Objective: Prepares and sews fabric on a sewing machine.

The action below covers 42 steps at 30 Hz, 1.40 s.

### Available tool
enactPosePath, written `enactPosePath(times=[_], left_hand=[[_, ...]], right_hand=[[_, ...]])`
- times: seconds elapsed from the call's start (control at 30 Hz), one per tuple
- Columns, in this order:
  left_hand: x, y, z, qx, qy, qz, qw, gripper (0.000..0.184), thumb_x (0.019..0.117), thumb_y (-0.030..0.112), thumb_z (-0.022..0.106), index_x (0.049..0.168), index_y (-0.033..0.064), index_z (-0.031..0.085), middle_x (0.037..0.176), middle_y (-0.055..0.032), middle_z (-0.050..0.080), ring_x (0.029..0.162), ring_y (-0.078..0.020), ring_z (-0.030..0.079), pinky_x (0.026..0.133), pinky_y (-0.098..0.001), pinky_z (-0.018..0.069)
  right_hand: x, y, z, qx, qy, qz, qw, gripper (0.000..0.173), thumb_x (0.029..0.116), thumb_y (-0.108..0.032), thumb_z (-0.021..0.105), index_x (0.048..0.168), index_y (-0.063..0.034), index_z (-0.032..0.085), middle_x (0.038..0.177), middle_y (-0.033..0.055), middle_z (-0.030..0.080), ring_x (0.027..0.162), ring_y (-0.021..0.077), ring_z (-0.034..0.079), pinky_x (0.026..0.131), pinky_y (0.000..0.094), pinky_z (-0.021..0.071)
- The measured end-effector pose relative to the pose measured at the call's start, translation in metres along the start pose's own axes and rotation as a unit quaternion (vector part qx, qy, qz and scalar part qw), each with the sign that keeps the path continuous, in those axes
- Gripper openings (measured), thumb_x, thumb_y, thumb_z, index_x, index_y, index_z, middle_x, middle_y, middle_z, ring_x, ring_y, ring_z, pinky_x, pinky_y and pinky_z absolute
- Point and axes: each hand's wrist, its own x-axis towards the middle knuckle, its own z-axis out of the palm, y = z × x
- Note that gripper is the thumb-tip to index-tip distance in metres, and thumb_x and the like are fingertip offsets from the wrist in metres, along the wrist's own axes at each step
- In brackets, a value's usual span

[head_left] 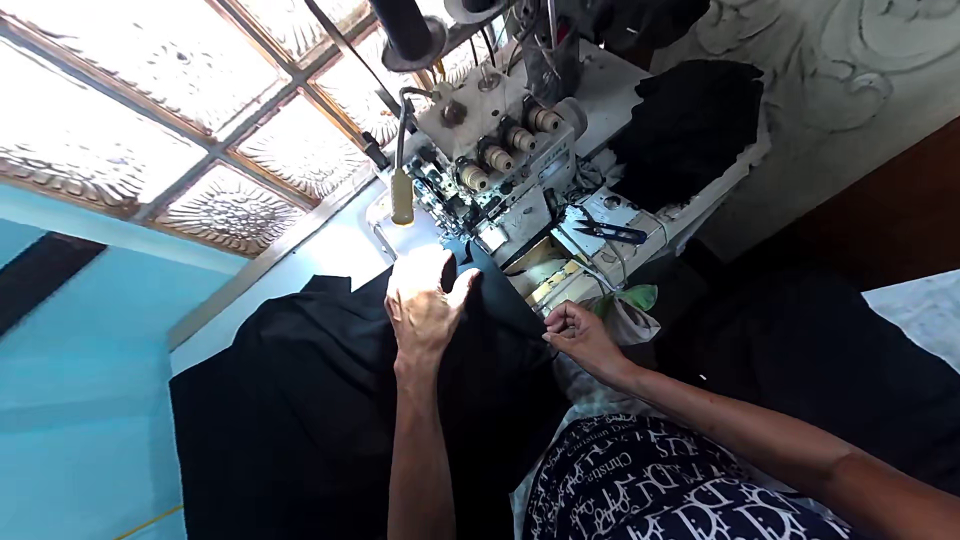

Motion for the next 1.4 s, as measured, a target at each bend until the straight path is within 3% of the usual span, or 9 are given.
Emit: enactPosePath(times=[0.23, 0.33, 0.6, 0.67, 0.77, 0.9, 1.2, 1.3, 1.4], left_hand=[[0.010, 0.018, 0.021, 0.109, 0.050, -0.052, 0.991, 0.024, 0.1014, 0.017, 0.058, 0.098, -0.0029, 0.072, 0.094, -0.0260, 0.070, 0.088, -0.0471, 0.069, 0.072, -0.0630, 0.0512], [0.014, 0.015, 0.015, 0.038, 0.033, -0.104, 0.993, 0.022, 0.0999, 0.012, 0.058, 0.104, -0.0044, 0.072, 0.105, -0.0274, 0.071, 0.102, -0.0474, 0.068, 0.086, -0.0656, 0.0494], [0.013, 0.021, -0.025, -0.305, 0.062, -0.150, 0.938, 0.010, 0.0930, 0.000, 0.063, 0.102, -0.0032, 0.066, 0.091, 0.0034, 0.068, 0.080, 0.0071, 0.061, 0.076, -0.0143, 0.0535], [0.016, 0.018, -0.020, -0.272, 0.049, -0.136, 0.952, 0.010, 0.0950, 0.002, 0.065, 0.102, -0.0036, 0.069, 0.092, -0.0004, 0.069, 0.081, 0.0049, 0.062, 0.078, -0.0151, 0.0528], [0.022, 0.005, -0.001, -0.154, 0.041, -0.089, 0.983, 0.020, 0.1000, 0.011, 0.063, 0.104, -0.0066, 0.071, 0.103, -0.0202, 0.072, 0.094, -0.0218, 0.069, 0.089, -0.0388, 0.0542], [0.027, -0.005, 0.017, -0.087, 0.038, -0.082, 0.992, 0.021, 0.1006, 0.012, 0.062, 0.100, -0.0054, 0.072, 0.101, -0.0232, 0.071, 0.095, -0.0353, 0.069, 0.088, -0.0534, 0.0528], [0.018, -0.003, 0.023, -0.160, 0.084, -0.099, 0.978, 0.018, 0.0920, 0.013, 0.073, 0.095, -0.0044, 0.066, 0.085, -0.0146, 0.065, 0.074, -0.0182, 0.060, 0.071, -0.0361, 0.0505], [0.008, 0.004, 0.018, -0.225, 0.044, -0.076, 0.970, 0.011, 0.0943, 0.007, 0.067, 0.098, -0.0007, 0.074, 0.097, -0.0096, 0.070, 0.087, -0.0083, 0.065, 0.083, -0.0244, 0.0527], [0.002, 0.005, 0.016, -0.231, 0.018, -0.053, 0.971, 0.017, 0.0953, 0.004, 0.063, 0.103, 0.0009, 0.078, 0.105, -0.0130, 0.074, 0.101, -0.0143, 0.069, 0.094, -0.0305, 0.0527]], right_hand=[[-0.002, -0.001, -0.001, -0.097, -0.002, -0.063, 0.993, 0.025, 0.0934, -0.002, 0.065, 0.116, 0.0073, 0.064, 0.108, 0.0169, 0.068, 0.089, 0.0106, 0.069, 0.080, 0.0232, 0.0565], [-0.002, 0.003, -0.002, -0.119, -0.006, -0.102, 0.988, 0.025, 0.0934, -0.004, 0.063, 0.116, 0.0062, 0.065, 0.107, 0.0172, 0.069, 0.092, 0.0141, 0.069, 0.081, 0.0257, 0.0569], [0.001, 0.004, -0.004, -0.089, -0.027, -0.083, 0.992, 0.028, 0.0897, -0.002, 0.063, 0.116, 0.0068, 0.063, 0.105, 0.0170, 0.068, 0.087, 0.0148, 0.067, 0.077, 0.0270, 0.0556], [0.000, 0.003, -0.005, -0.097, -0.027, -0.078, 0.992, 0.028, 0.0902, -0.003, 0.063, 0.117, 0.0067, 0.063, 0.105, 0.0169, 0.068, 0.086, 0.0142, 0.067, 0.076, 0.0260, 0.0556], [-0.003, 0.004, -0.006, -0.102, -0.026, -0.080, 0.991, 0.028, 0.0900, -0.002, 0.064, 0.117, 0.0067, 0.063, 0.104, 0.0166, 0.067, 0.086, 0.0132, 0.067, 0.076, 0.0251, 0.0560], [-0.003, 0.007, -0.006, -0.102, -0.019, -0.101, 0.990, 0.027, 0.0891, -0.002, 0.064, 0.115, 0.0076, 0.064, 0.104, 0.0176, 0.068, 0.086, 0.0139, 0.068, 0.076, 0.0250, 0.0566], [-0.016, 0.008, -0.010, -0.115, -0.040, -0.102, 0.987, 0.027, 0.0865, 0.000, 0.064, 0.112, 0.0084, 0.063, 0.104, 0.0183, 0.067, 0.085, 0.0142, 0.068, 0.074, 0.0251, 0.0568], [-0.028, 0.016, -0.014, -0.110, -0.052, -0.067, 0.990, 0.026, 0.0863, 0.001, 0.064, 0.112, 0.0083, 0.063, 0.103, 0.0172, 0.067, 0.084, 0.0130, 0.068, 0.074, 0.0245, 0.0567], [-0.032, 0.019, -0.011, -0.095, -0.050, -0.032, 0.994, 0.026, 0.0863, 0.001, 0.064, 0.111, 0.0082, 0.062, 0.102, 0.0155, 0.066, 0.082, 0.0099, 0.066, 0.072, 0.0217, 0.0555]])
